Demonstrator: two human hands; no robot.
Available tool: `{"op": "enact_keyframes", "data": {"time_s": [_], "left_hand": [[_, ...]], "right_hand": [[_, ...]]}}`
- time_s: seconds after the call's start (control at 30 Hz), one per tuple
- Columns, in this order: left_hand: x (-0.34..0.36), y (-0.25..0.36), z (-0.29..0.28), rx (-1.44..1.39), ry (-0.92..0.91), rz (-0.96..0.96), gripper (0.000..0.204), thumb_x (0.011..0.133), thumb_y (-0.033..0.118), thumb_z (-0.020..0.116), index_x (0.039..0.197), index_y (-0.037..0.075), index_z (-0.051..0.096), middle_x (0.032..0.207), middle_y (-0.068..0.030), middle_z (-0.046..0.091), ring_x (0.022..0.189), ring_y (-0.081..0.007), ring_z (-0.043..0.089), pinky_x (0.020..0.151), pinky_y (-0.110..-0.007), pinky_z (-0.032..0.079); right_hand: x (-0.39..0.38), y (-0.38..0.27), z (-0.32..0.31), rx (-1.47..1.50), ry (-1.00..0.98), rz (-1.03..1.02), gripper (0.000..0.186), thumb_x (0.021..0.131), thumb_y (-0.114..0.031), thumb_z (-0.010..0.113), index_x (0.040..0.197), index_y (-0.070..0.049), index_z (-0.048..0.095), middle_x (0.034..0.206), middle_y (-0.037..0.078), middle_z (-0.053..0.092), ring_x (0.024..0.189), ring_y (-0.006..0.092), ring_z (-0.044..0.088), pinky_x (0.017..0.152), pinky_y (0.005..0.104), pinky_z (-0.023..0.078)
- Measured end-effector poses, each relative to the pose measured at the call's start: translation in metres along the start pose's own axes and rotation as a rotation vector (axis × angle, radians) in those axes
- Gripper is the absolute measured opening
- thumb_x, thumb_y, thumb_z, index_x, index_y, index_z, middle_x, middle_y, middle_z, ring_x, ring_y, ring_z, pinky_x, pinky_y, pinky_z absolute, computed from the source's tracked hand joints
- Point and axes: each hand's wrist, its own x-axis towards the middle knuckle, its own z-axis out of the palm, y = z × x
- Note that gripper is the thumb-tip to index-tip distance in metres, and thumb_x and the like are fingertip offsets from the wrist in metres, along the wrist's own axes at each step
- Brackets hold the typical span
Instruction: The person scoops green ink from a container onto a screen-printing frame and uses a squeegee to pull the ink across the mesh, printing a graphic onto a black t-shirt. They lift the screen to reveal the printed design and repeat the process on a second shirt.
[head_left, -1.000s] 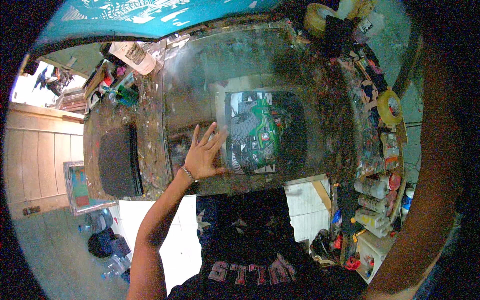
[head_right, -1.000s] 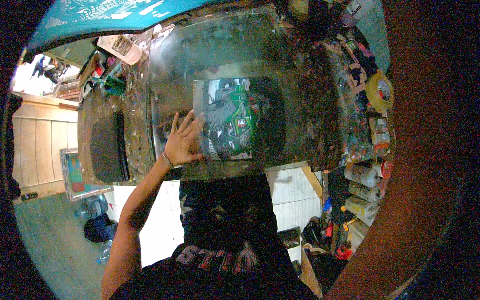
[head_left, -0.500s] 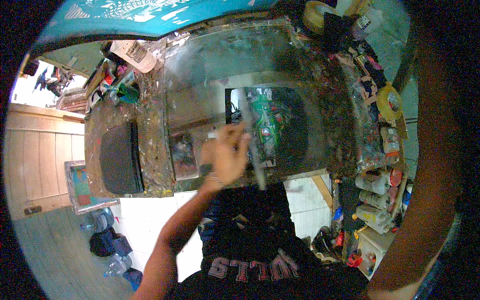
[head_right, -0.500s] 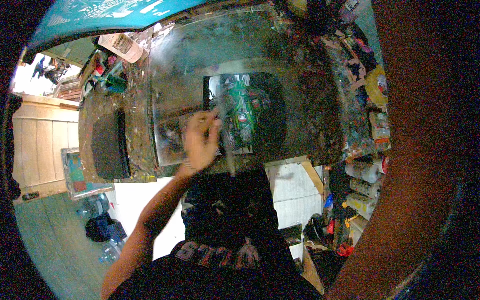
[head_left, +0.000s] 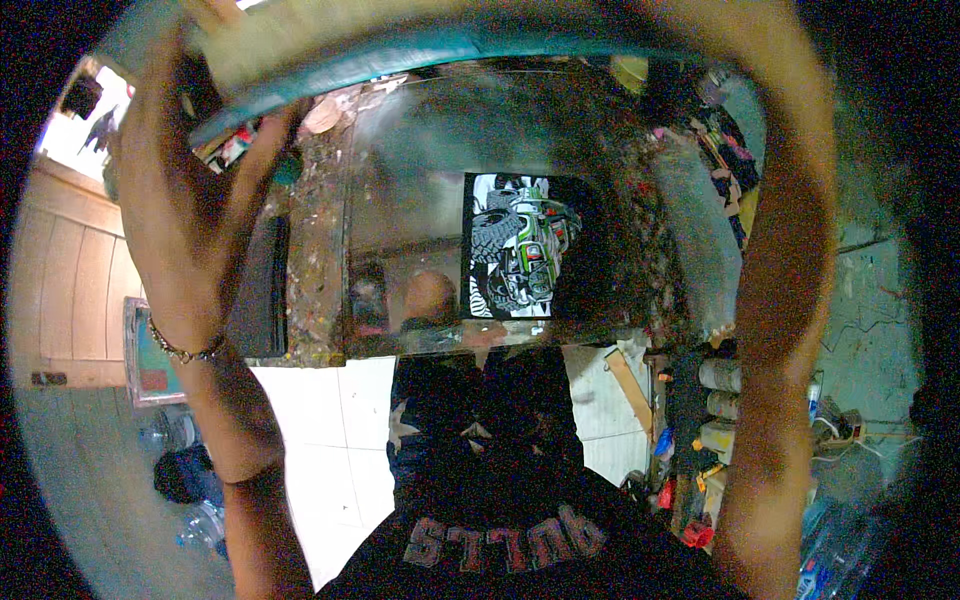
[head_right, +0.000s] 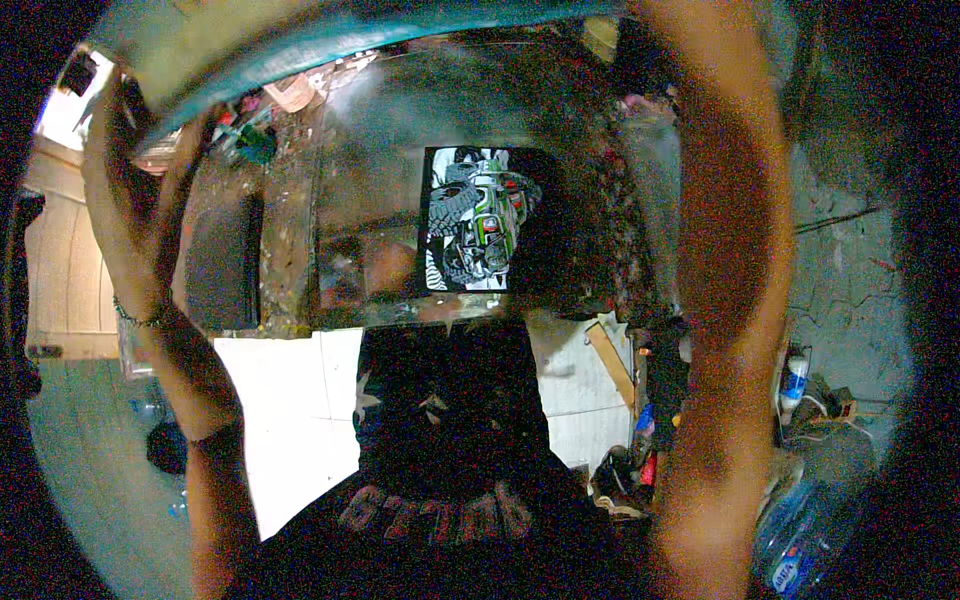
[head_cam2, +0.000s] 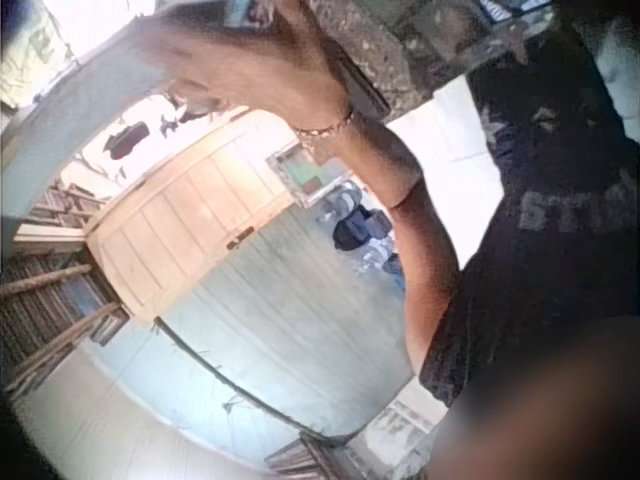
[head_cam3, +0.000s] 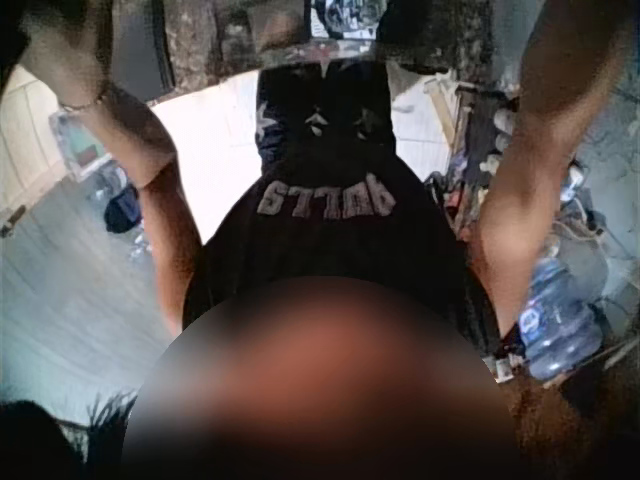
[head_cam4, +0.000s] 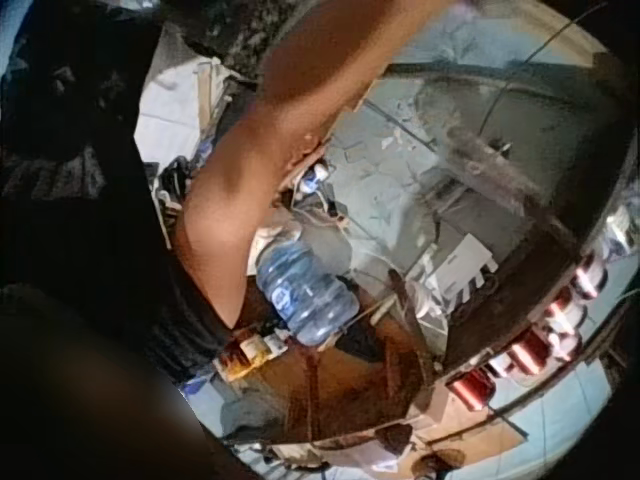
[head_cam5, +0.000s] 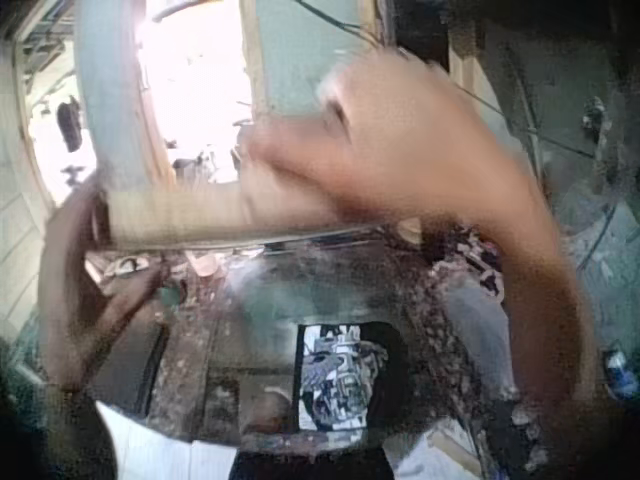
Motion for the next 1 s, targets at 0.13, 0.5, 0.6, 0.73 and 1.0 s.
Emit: {"op": "enact_keyframes", "data": {"time_s": [0.13,0.5,0.6,0.73,1.0], "left_hand": [[-0.052,0.006,-0.015,-0.133,-0.413,0.056,0.051,0.06,0.021,0.087,0.101,0.004,0.063,0.101,-0.0127,0.064,0.096,-0.0318,0.063,0.078,-0.042,0.049],[-0.232,0.041,0.072,-0.244,-0.769,0.011,0.048,0.064,0.022,0.082,0.099,0.001,0.056,0.097,-0.014,0.057,0.097,-0.034,0.057,0.084,-0.043,0.045],[-0.244,0.04,0.082,-0.229,-0.786,0.032,0.041,0.069,0.022,0.079,0.097,0.002,0.056,0.096,-0.0123,0.058,0.097,-0.0311,0.057,0.084,-0.041,0.046],[-0.252,0.038,0.087,-0.229,-0.831,0.024,0.038,0.076,0.027,0.075,0.098,0.003,0.057,0.096,-0.0124,0.059,0.097,-0.0301,0.059,0.084,-0.041,0.047],[-0.254,0.036,0.093,-0.249,-0.977,-0.026,0.053,0.071,0.032,0.08,0.107,-0.001,0.059,0.105,-0.0147,0.06,0.103,-0.0333,0.058,0.089,-0.043,0.047]], "right_hand": [[-0.099,-0.054,0.009,-0.024,-0.207,0.1,0.066,0.076,-0.066,0.07,0.101,-0.005,0.065,0.088,0.014,0.065,0.077,0.0369,0.065,0.068,0.0489,0.052],[-0.259,-0.122,0.061,0.254,-0.581,0.167,0.031,0.076,-0.019,0.066,0.099,0.0,0.059,0.093,0.016,0.063,0.092,0.0327,0.063,0.084,0.0446,0.05],[-0.253,-0.109,0.088,0.261,-0.725,0.164,0.021,0.08,-0.016,0.063,0.096,-0.002,0.058,0.091,0.014,0.063,0.092,0.0305,0.064,0.08,0.0439,0.049],[-0.251,-0.101,0.105,0.23,-0.84,0.128,0.016,0.084,-0.013,0.059,0.098,-0.003,0.058,0.092,0.014,0.064,0.094,0.0302,0.064,0.08,0.0424,0.05],[-0.266,-0.12,0.096,0.165,-0.774,0.131,0.014,0.086,-0.011,0.058,0.098,-0.005,0.059,0.092,0.011,0.063,0.091,0.0273,0.064,0.08,0.0405,0.05]]}}
